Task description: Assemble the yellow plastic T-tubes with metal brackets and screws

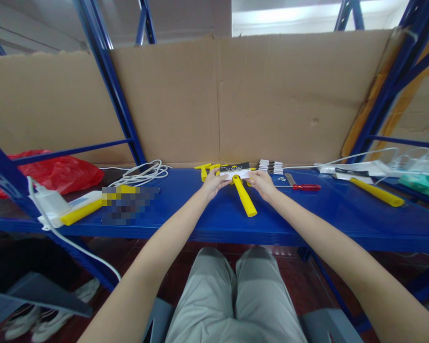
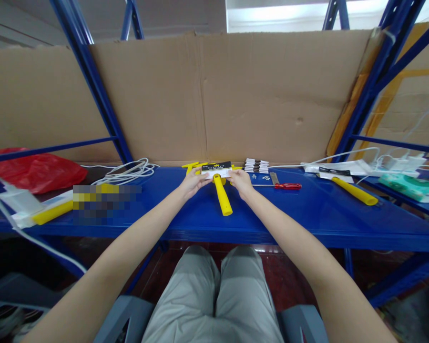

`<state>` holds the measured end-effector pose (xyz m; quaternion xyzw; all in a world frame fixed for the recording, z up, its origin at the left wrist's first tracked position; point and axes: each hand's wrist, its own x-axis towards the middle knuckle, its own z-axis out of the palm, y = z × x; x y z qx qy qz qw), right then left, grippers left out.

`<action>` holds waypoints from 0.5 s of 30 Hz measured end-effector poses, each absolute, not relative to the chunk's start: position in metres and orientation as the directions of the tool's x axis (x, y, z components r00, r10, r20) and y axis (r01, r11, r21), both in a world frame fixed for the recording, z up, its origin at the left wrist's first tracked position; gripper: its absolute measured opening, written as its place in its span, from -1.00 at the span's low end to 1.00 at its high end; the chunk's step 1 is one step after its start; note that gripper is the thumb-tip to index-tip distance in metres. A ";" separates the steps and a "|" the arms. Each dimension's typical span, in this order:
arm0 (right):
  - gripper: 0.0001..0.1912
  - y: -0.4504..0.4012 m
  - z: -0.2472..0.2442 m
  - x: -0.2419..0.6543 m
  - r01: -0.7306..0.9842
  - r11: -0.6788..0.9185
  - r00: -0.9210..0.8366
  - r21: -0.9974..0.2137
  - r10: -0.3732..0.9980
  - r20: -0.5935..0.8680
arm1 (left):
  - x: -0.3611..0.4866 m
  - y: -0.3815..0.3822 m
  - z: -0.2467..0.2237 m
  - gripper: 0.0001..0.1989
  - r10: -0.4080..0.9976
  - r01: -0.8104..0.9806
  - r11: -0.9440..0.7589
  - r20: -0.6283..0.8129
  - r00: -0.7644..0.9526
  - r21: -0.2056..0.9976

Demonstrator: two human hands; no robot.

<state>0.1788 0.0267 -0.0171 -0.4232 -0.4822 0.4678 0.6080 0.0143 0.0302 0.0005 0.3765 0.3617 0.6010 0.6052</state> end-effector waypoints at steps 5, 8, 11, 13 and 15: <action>-0.74 0.025 -0.019 0.176 0.134 0.336 0.111 -0.932 0.930 0.351 | 0.013 0.030 0.004 -0.56 0.999 -0.422 -0.005 -0.015 -0.046 0.906; -0.71 0.020 -0.019 0.175 0.456 0.462 0.161 -0.761 0.798 0.581 | 0.013 0.030 0.005 -0.55 0.997 -0.431 -0.013 -0.020 -0.072 0.902; -0.71 0.014 -0.019 0.174 0.622 0.458 0.064 -0.635 0.778 0.624 | 0.012 0.031 0.005 -0.51 0.995 -0.427 -0.011 -0.031 -0.090 0.904; -0.70 0.012 -0.019 0.173 0.659 0.446 0.026 -0.606 0.791 0.611 | 0.012 0.031 0.004 -0.50 0.995 -0.418 -0.009 -0.032 -0.091 0.908; -0.69 0.013 -0.020 0.173 0.687 0.444 0.014 -0.575 0.783 0.622 | 0.012 0.030 0.004 -0.50 0.996 -0.416 -0.013 -0.026 -0.086 0.909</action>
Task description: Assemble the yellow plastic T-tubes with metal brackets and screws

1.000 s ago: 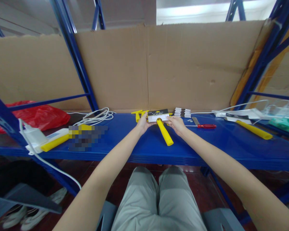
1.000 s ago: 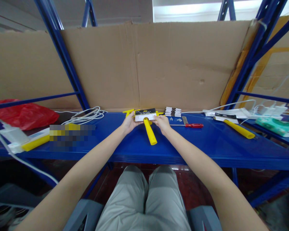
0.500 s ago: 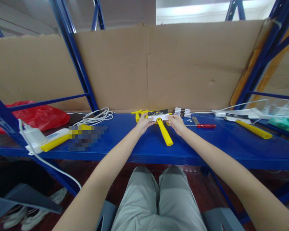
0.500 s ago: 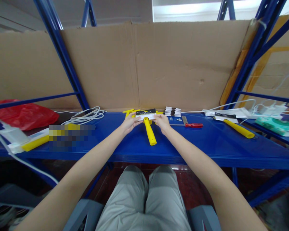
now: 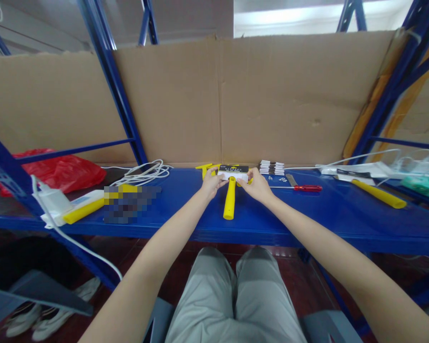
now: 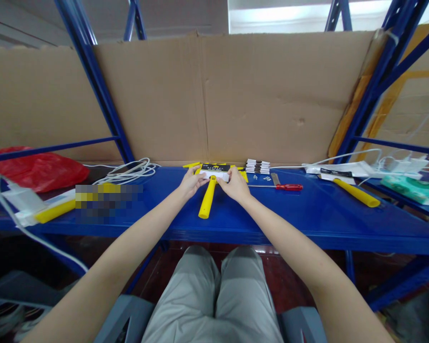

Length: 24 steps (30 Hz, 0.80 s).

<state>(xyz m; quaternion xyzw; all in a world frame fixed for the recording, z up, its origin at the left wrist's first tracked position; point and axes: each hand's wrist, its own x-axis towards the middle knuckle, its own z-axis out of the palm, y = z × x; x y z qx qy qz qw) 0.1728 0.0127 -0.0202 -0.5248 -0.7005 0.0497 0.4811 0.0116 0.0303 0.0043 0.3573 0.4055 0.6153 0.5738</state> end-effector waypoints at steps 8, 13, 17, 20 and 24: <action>-0.84 0.009 -0.021 0.171 0.749 0.476 -0.105 -0.461 0.772 0.627 | 0.012 0.028 0.005 -0.53 0.994 -0.409 -0.047 0.001 -0.111 0.911; -0.71 0.000 -0.019 0.163 0.616 0.589 -0.286 -0.523 0.786 0.549 | 0.013 0.030 0.003 -0.49 0.991 -0.426 -0.077 0.021 -0.135 0.902; -0.60 -0.003 -0.019 0.161 0.560 0.570 -0.266 -0.602 0.811 0.521 | 0.013 0.030 0.002 -0.49 0.992 -0.407 -0.091 0.048 -0.115 0.909; -0.49 -0.002 -0.021 0.161 0.530 0.555 -0.263 -0.641 0.827 0.497 | 0.013 0.031 0.001 -0.60 0.996 -0.395 -0.078 0.052 -0.075 0.916; -0.41 0.001 -0.024 0.162 0.540 0.566 -0.307 -0.623 0.822 0.480 | 0.014 0.031 0.000 -0.68 0.999 -0.406 -0.044 0.053 0.010 0.913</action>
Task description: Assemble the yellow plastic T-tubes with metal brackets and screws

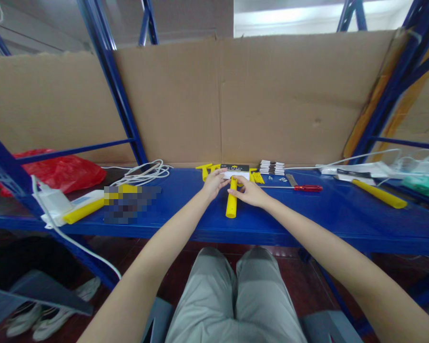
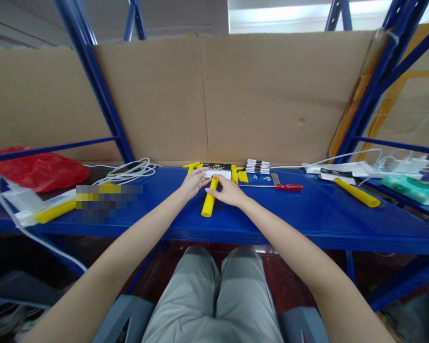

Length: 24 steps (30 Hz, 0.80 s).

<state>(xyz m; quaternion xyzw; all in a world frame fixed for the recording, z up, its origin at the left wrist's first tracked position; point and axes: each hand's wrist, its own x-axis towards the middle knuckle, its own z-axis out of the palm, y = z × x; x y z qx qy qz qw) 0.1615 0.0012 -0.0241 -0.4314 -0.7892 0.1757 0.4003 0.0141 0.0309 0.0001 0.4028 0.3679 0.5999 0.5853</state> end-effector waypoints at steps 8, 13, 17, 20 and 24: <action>-0.44 0.002 -0.018 0.163 0.661 0.462 -0.231 -0.592 0.875 0.426 | 0.017 0.021 0.002 -0.39 0.983 -0.346 0.035 0.030 0.182 0.938; -0.50 0.001 -0.012 0.165 0.706 0.340 -0.121 -0.621 0.922 0.368 | 0.017 0.021 0.002 -0.34 0.964 -0.288 0.084 -0.005 0.265 0.954; -0.54 -0.002 -0.010 0.164 0.711 0.350 -0.134 -0.610 0.919 0.371 | 0.016 0.025 0.000 -0.34 0.970 -0.275 0.085 -0.016 0.244 0.958; -0.60 -0.004 -0.008 0.163 0.735 0.353 -0.169 -0.579 0.922 0.348 | 0.016 0.027 -0.001 -0.34 0.976 -0.271 0.081 -0.021 0.217 0.959; -0.66 -0.005 -0.007 0.163 0.758 0.351 -0.197 -0.550 0.927 0.320 | 0.015 0.028 -0.001 -0.32 0.978 -0.259 0.087 -0.033 0.206 0.962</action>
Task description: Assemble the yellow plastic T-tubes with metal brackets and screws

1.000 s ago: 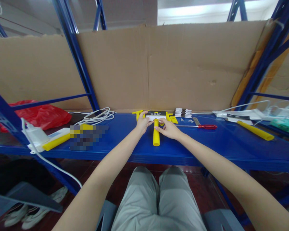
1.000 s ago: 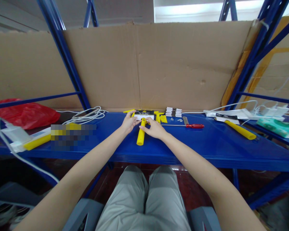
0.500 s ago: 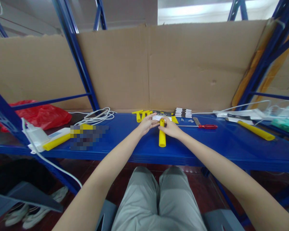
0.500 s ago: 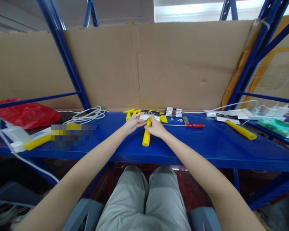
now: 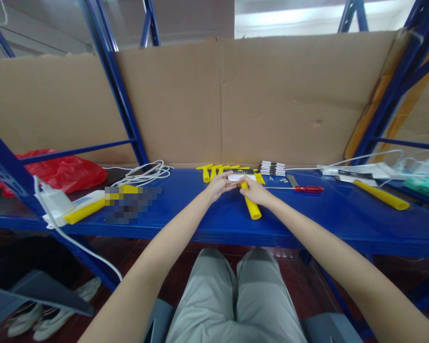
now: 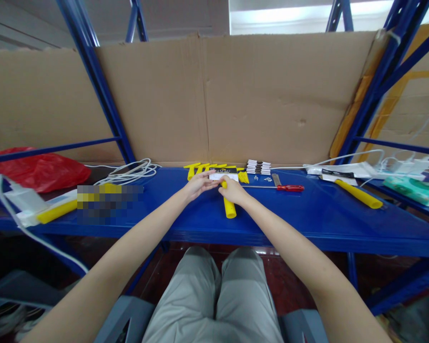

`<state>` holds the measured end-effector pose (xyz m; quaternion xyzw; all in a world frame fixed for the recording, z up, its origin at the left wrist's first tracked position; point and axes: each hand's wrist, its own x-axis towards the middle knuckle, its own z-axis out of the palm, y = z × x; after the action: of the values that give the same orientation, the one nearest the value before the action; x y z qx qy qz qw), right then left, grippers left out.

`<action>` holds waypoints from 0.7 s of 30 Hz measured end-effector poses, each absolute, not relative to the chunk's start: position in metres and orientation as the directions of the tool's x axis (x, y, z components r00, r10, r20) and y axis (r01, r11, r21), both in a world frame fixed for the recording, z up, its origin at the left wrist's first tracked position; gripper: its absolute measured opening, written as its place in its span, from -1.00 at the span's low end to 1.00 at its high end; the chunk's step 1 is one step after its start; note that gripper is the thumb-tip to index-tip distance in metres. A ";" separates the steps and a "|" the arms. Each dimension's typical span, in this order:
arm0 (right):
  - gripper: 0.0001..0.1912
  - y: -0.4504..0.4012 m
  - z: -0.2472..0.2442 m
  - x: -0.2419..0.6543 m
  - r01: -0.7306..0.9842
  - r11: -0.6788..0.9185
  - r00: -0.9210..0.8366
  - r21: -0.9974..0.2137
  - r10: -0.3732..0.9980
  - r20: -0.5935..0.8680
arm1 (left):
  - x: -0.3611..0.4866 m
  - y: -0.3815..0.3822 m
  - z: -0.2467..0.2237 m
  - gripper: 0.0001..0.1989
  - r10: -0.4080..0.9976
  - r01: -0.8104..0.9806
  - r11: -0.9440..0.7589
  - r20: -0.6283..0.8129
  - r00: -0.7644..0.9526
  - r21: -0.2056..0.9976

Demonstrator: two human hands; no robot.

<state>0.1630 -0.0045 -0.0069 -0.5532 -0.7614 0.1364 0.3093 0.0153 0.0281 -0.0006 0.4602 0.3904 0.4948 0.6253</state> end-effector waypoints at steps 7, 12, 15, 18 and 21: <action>-0.59 -0.005 -0.006 0.161 0.767 0.362 -0.237 -0.530 0.927 0.290 | 0.014 0.025 0.001 -0.32 0.974 -0.222 0.078 -0.027 0.225 0.972; -0.56 -0.007 -0.003 0.161 0.775 0.355 -0.240 -0.523 0.931 0.276 | 0.013 0.025 0.000 -0.38 0.970 -0.205 0.042 0.009 0.244 0.978; -0.57 -0.007 -0.003 0.162 0.775 0.360 -0.244 -0.520 0.928 0.280 | 0.012 0.027 -0.001 -0.38 0.968 -0.198 0.033 0.018 0.251 0.980; -0.55 -0.006 -0.004 0.163 0.772 0.363 -0.245 -0.522 0.927 0.283 | 0.012 0.028 -0.002 -0.38 0.967 -0.185 0.022 0.026 0.254 0.983; -0.54 -0.005 -0.004 0.164 0.763 0.382 -0.253 -0.521 0.919 0.303 | 0.012 0.027 -0.001 -0.38 0.969 -0.174 0.003 0.041 0.245 0.985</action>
<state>0.1644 -0.0045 -0.0042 -0.5392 -0.7798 0.1350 0.2879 0.0116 0.0268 -0.0014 0.5180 0.3833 0.4800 0.5953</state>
